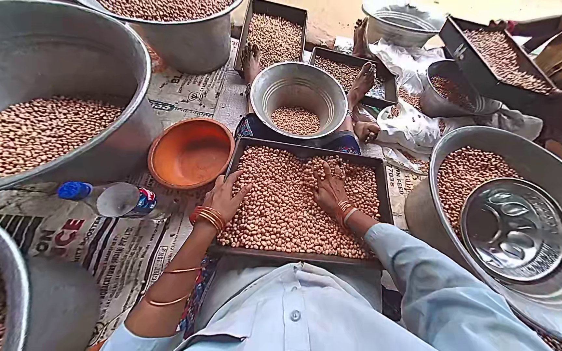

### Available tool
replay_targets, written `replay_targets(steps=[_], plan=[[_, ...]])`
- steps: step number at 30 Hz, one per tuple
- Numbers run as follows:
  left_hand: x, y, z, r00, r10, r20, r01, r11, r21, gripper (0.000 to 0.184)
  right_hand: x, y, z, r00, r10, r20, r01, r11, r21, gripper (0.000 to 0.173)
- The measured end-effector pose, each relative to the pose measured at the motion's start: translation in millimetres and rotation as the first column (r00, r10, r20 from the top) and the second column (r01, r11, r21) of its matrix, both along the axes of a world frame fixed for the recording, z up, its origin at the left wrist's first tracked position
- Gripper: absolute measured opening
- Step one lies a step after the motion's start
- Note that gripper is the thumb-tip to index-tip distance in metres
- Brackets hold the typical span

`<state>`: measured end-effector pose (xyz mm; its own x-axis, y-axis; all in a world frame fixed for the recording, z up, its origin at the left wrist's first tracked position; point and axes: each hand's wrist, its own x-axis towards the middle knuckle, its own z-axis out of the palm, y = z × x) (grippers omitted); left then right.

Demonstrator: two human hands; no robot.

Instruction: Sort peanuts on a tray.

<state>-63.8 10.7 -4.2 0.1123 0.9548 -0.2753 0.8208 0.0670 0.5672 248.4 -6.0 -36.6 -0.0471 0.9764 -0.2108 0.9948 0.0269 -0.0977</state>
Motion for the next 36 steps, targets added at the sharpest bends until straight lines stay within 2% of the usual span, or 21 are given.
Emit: replay_targets(steps=[3, 7, 10, 12, 14, 18, 22, 24, 26, 28, 29, 31, 32, 33, 34, 35, 36], plan=[[-1.0, -4.6, 1.8, 1.000, 0.012, -0.004, -0.012, 1.000, -0.012, 0.056, -52.0, 6.6, -0.9, 0.991, 0.076, -0.110, -0.082, 0.995, -0.058, 0.062], [0.8, -7.8, 5.3, 1.000, 0.001, -0.006, -0.001, 1.000, -0.016, 0.055, -75.4, -36.7, 19.2, 0.933, 0.242, -0.267, -0.287, 0.947, -0.145, 0.060], [1.0, -6.0, 2.0, 1.000, -0.017, 0.008, 0.017, 1.000, 0.003, 0.054, -40.6, -82.0, 30.5, 0.894, 0.380, -0.239, -0.418, 0.899, -0.133, 0.048], [2.0, -3.4, 1.2, 1.000, -0.022, 0.009, 0.022, 1.000, 0.007, 0.054, -4.2, -111.0, 31.8, 0.919, 0.378, -0.114, -0.382, 0.924, -0.022, 0.044], [3.5, -0.2, 0.6, 0.999, -0.033, 0.001, 0.033, 0.999, 0.001, 0.054, 33.4, -121.8, 32.3, 0.961, 0.275, 0.025, -0.275, 0.961, 0.022, 0.044], [5.0, 4.6, -1.1, 1.000, -0.031, -0.002, 0.031, 1.000, 0.006, 0.055, 68.5, -80.7, 33.1, 0.991, 0.032, 0.129, -0.017, 0.994, -0.111, 0.068], [2.5, 4.3, 0.7, 1.000, -0.011, -0.009, 0.011, 1.000, -0.001, 0.058, 16.4, -22.7, 11.0, 0.995, -0.086, 0.055, 0.091, 0.992, -0.093, 0.074], [-0.4, 2.4, 0.9, 1.000, 0.003, 0.013, -0.003, 1.000, 0.012, 0.057, -23.3, -9.4, 12.2, 0.999, -0.032, 0.019, 0.035, 0.986, -0.162, 0.068], [-6.3, 0.2, -2.2, 0.999, -0.001, 0.052, -0.002, 0.999, 0.041, 0.056, -53.9, -12.3, 23.0, 0.994, 0.100, -0.050, -0.110, 0.955, -0.275, 0.054], [-14.5, -2.8, -8.3, 0.989, -0.016, 0.144, 0.007, 0.998, 0.062, 0.060, -64.7, -25.3, 49.1, 0.972, 0.196, -0.131, -0.234, 0.878, -0.418, 0.055], [-20.0, -4.1, -11.8, 0.979, -0.017, 0.202, 0.006, 0.998, 0.056, 0.064, -59.3, -32.7, 63.6, 0.954, 0.248, -0.171, -0.299, 0.853, -0.429, 0.054], [-31.3, -9.9, -18.4, 0.956, -0.002, 0.292, -0.011, 0.999, 0.042, 0.071, -30.6, -51.6, 89.6, 0.931, 0.233, -0.280, -0.320, 0.892, -0.321, 0.046], [-36.8, -13.4, -22.5, 0.947, 0.014, 0.322, -0.018, 1.000, 0.010, 0.075, -10.4, -64.8, 96.7, 0.939, 0.171, -0.298, -0.233, 0.954, -0.189, 0.042], [-41.6, -17.7, -26.1, 0.935, 0.038, 0.352, -0.024, 0.999, -0.045, 0.076, 11.3, -79.4, 97.6, 0.950, 0.087, -0.299, -0.092, 0.996, -0.003, 0.041], [-44.8, -22.9, -27.9, 0.924, 0.076, 0.376, -0.034, 0.993, -0.116, 0.072, 33.9, -92.5, 92.1, 0.955, -0.006, -0.295, 0.062, 0.981, 0.182, 0.045], [-44.4, -28.5, -25.9, 0.907, 0.139, 0.398, -0.067, 0.979, -0.191, 0.063, 56.0, -103.5, 84.7, 0.948, -0.121, -0.295, 0.208, 0.936, 0.285, 0.054], [-42.2, -32.2, -22.0, 0.893, 0.200, 0.404, -0.101, 0.962, -0.253, 0.051, 75.5, -113.2, 77.6, 0.912, -0.244, -0.330, 0.343, 0.894, 0.287, 0.065]])
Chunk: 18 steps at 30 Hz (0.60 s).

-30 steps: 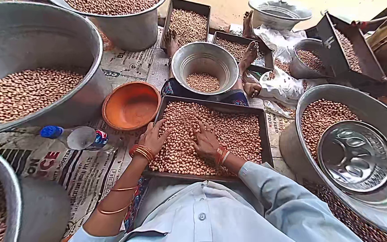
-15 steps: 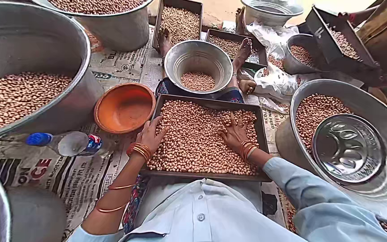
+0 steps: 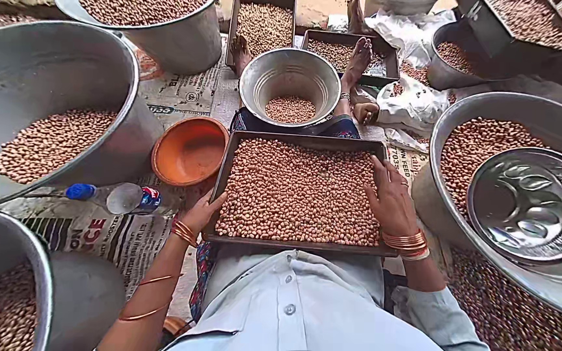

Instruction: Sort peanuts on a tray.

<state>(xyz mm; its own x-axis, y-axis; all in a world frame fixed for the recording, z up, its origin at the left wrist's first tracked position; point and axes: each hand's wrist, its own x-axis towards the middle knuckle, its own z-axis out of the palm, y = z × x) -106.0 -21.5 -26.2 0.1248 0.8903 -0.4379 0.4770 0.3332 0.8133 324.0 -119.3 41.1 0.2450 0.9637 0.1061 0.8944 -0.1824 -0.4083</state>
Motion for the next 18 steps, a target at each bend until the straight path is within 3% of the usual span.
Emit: replay_targets(steps=[2, 4, 6, 8, 10, 11, 14, 15, 17, 18], plan=[[0.9, -1.7, 6.4, 0.998, 0.005, 0.059, -0.001, 0.997, -0.074, 0.043, 26.3, -18.0, -10.5, 0.933, -0.213, -0.290, 0.164, 0.969, -0.183, 0.072], [1.7, -4.7, 19.2, 0.996, -0.033, 0.085, 0.039, 0.996, -0.079, 0.054, 34.0, -34.7, -28.4, 0.639, -0.329, -0.695, 0.167, 0.942, -0.292, 0.062], [9.1, -13.5, 43.9, 0.993, -0.082, 0.082, 0.085, 0.996, -0.030, 0.068, 37.3, -48.7, -50.4, 0.337, -0.292, -0.895, 0.231, 0.947, -0.222, 0.049], [13.8, -28.5, 82.2, 0.986, -0.152, 0.069, 0.149, 0.988, 0.041, 0.097, 42.2, -60.6, -68.8, 0.196, -0.222, -0.955, 0.249, 0.953, -0.170, 0.041], [14.5, -45.9, 114.7, 0.979, -0.175, 0.104, 0.162, 0.980, 0.117, 0.116, 40.5, -64.8, -78.3, 0.147, -0.247, -0.958, 0.273, 0.941, -0.201, 0.031], [11.6, -51.1, 122.2, 0.976, -0.155, 0.150, 0.134, 0.981, 0.141, 0.115, 37.2, -63.0, -76.6, 0.156, -0.272, -0.950, 0.283, 0.933, -0.221, 0.028], [-8.0, -43.0, 118.7, 0.973, 0.031, 0.227, -0.062, 0.990, 0.130, 0.069, 10.9, -53.3, -66.3, 0.178, -0.258, -0.950, 0.262, 0.943, -0.207, 0.032], [-14.0, -37.9, 111.3, 0.974, 0.055, 0.220, -0.083, 0.989, 0.119, 0.065, 4.6, -52.3, -64.7, 0.185, -0.234, -0.954, 0.255, 0.949, -0.183, 0.033], [-13.1, -37.1, 103.1, 0.980, 0.024, 0.199, -0.052, 0.989, 0.137, 0.073, 9.1, -52.6, -68.4, 0.181, -0.189, -0.965, 0.246, 0.959, -0.142, 0.037], [-9.1, -43.8, 107.0, 0.985, -0.025, 0.169, -0.003, 0.986, 0.167, 0.086, 15.5, -53.6, -72.2, 0.180, -0.181, -0.967, 0.243, 0.961, -0.135, 0.040]])
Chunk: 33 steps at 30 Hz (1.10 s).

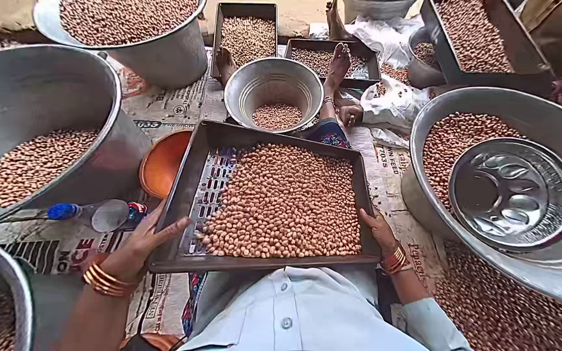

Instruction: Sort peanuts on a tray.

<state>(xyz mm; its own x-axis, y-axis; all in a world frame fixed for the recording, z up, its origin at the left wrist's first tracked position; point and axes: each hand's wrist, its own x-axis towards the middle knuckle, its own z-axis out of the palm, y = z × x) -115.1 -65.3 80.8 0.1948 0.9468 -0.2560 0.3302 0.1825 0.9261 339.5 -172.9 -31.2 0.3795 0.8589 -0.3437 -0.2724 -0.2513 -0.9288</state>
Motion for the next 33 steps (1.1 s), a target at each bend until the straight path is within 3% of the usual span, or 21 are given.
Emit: replay_targets(steps=[1, 3, 5, 8, 10, 11, 14, 17, 20, 22, 25, 27, 28, 31, 33], plan=[[3.1, -8.2, 6.2, 0.998, -0.061, -0.023, 0.061, 0.997, 0.036, 0.099, 5.8, -1.8, -3.8, 1.000, -0.001, 0.010, 0.001, 1.000, -0.010, 0.041], [7.4, -19.4, 15.1, 0.992, -0.119, -0.049, 0.121, 0.991, 0.049, 0.101, 10.9, -5.2, -6.2, 0.998, -0.017, 0.061, 0.021, 0.998, -0.066, 0.039], [9.3, -9.4, 9.4, 0.993, -0.098, -0.064, 0.097, 0.995, -0.017, 0.084, 11.3, -3.1, -2.1, 0.992, -0.013, 0.128, 0.023, 0.997, -0.076, 0.042], [4.3, 10.2, -33.0, 0.996, -0.056, -0.073, 0.046, 0.990, -0.134, 0.053, 9.2, 2.7, 5.6, 0.972, 0.050, 0.228, -0.039, 0.998, -0.052, 0.049], [9.2, 6.1, -72.5, 0.987, 0.163, 0.004, -0.159, 0.965, -0.209, 0.038, 4.3, 5.2, 14.0, 0.938, 0.092, 0.335, -0.067, 0.994, -0.088, 0.053], [11.1, 1.9, -92.6, 0.939, 0.336, 0.068, -0.315, 0.924, -0.217, 0.041, 2.0, 5.9, 16.5, 0.923, 0.104, 0.370, -0.071, 0.992, -0.102, 0.054], [-7.8, 4.1, -139.8, 0.651, 0.749, 0.123, -0.752, 0.658, -0.025, 0.044, -2.3, 9.3, 17.4, 0.929, 0.114, 0.352, -0.083, 0.991, -0.103, 0.055], [-49.9, 17.8, -171.3, 0.440, 0.897, -0.051, -0.830, 0.428, 0.357, 0.091, -1.9, 13.0, 22.6, 0.926, 0.141, 0.350, -0.110, 0.988, -0.107, 0.053], [-85.3, 39.1, -192.2, 0.339, 0.925, -0.173, -0.788, 0.380, 0.485, 0.120, 2.5, 15.6, 20.9, 0.895, 0.176, 0.411, -0.130, 0.982, -0.137, 0.053], [-88.5, 50.8, -200.3, 0.375, 0.902, -0.215, -0.782, 0.433, 0.448, 0.123, 8.2, 14.8, 25.5, 0.785, 0.266, 0.559, -0.175, 0.962, -0.211, 0.064], [-84.0, 63.1, -202.6, 0.444, 0.857, -0.260, -0.796, 0.511, 0.325, 0.113, 10.9, 25.5, 42.8, 0.418, 0.353, 0.837, -0.237, 0.932, -0.274, 0.084], [-90.4, 68.5, -210.5, 0.419, 0.862, -0.286, -0.794, 0.501, 0.346, 0.110, 3.2, 38.9, 60.2, 0.256, 0.322, 0.911, -0.321, 0.918, -0.234, 0.080], [-94.9, 68.9, -214.8, 0.393, 0.867, -0.307, -0.793, 0.489, 0.365, 0.108, -1.9, 47.3, 68.2, 0.223, 0.330, 0.917, -0.382, 0.895, -0.229, 0.076], [-107.5, 61.0, -224.5, 0.320, 0.868, -0.379, -0.814, 0.457, 0.360, 0.107, -24.0, 82.2, 91.3, 0.156, 0.489, 0.858, -0.571, 0.753, -0.325, 0.062], [-114.5, 51.6, -225.1, 0.283, 0.879, -0.384, -0.839, 0.421, 0.345, 0.109, -42.1, 109.9, 97.7, 0.020, 0.573, 0.819, -0.626, 0.646, -0.437, 0.055]])
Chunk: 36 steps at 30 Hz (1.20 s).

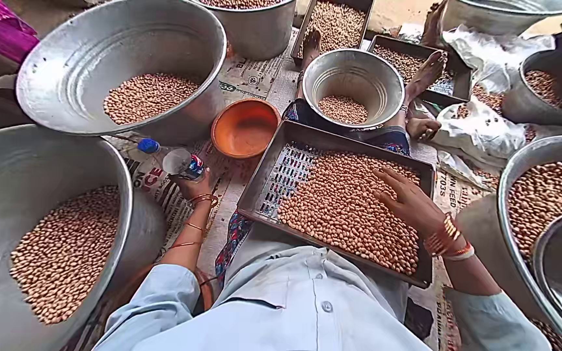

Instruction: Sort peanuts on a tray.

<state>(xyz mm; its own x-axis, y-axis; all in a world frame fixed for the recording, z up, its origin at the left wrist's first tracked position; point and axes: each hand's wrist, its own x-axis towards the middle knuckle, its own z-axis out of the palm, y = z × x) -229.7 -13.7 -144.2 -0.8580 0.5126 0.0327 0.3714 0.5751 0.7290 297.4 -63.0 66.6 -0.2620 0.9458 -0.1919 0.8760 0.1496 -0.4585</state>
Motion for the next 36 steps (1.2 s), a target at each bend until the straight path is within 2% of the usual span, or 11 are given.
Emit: replay_targets(steps=[5, 8, 10, 14, 16, 18, 21, 24, 26, 28, 36], plan=[[-7.1, -22.8, 17.7, 0.986, -0.046, 0.159, 0.057, 0.997, -0.061, 0.101, -41.1, 76.7, -31.6, 0.934, 0.120, 0.338, -0.135, 0.991, 0.022, 0.047], [17.7, -40.9, 42.0, 0.942, -0.021, 0.334, 0.036, 0.999, -0.039, 0.086, -90.9, 88.1, -47.8, 0.900, 0.177, 0.399, -0.160, 0.984, -0.076, 0.067], [31.9, -53.1, 46.5, 0.911, -0.006, 0.413, -0.018, 0.998, 0.055, 0.091, -127.6, 71.3, -52.1, 0.894, 0.276, 0.353, -0.231, 0.959, -0.163, 0.074], [56.2, -65.8, 66.3, 0.799, -0.006, 0.601, -0.141, 0.970, 0.197, 0.081, -169.1, 20.1, -39.4, 0.805, 0.576, 0.141, -0.529, 0.805, -0.270, 0.055], [64.3, -66.1, 84.6, 0.795, -0.077, 0.602, -0.086, 0.968, 0.236, 0.071, -161.9, 16.9, -27.4, 0.738, 0.672, -0.057, -0.669, 0.718, -0.190, 0.046], [71.3, -62.9, 103.1, 0.830, -0.215, 0.515, 0.045, 0.945, 0.323, 0.061, -142.2, 31.5, -14.4, 0.759, 0.635, -0.145, -0.644, 0.765, -0.018, 0.036], [86.0, -55.5, 133.8, 0.803, -0.579, 0.143, 0.492, 0.779, 0.389, 0.048, -97.7, 68.1, 0.7, 0.901, 0.427, -0.072, -0.391, 0.874, 0.289, 0.031], [118.3, -40.9, 168.5, 0.500, -0.840, -0.210, 0.866, 0.485, 0.123, 0.026, -59.1, 86.8, 4.9, 0.957, 0.233, -0.170, -0.154, 0.911, 0.382, 0.024], [141.8, -34.8, 181.0, 0.310, -0.911, -0.274, 0.933, 0.347, -0.098, 0.018, -44.8, 87.3, 2.4, 0.965, 0.160, -0.209, -0.087, 0.944, 0.319, 0.023], [166.5, -40.2, 191.8, 0.229, -0.956, -0.184, 0.942, 0.266, -0.206, 0.015, -37.8, 86.7, -5.4, 0.978, 0.120, -0.168, -0.077, 0.968, 0.241, 0.021], [247.4, -41.9, 164.2, -0.064, -0.989, -0.133, 0.962, -0.026, -0.270, 0.012, -35.2, 87.6, -23.6, 0.976, 0.202, -0.085, -0.185, 0.967, 0.173, 0.015]])
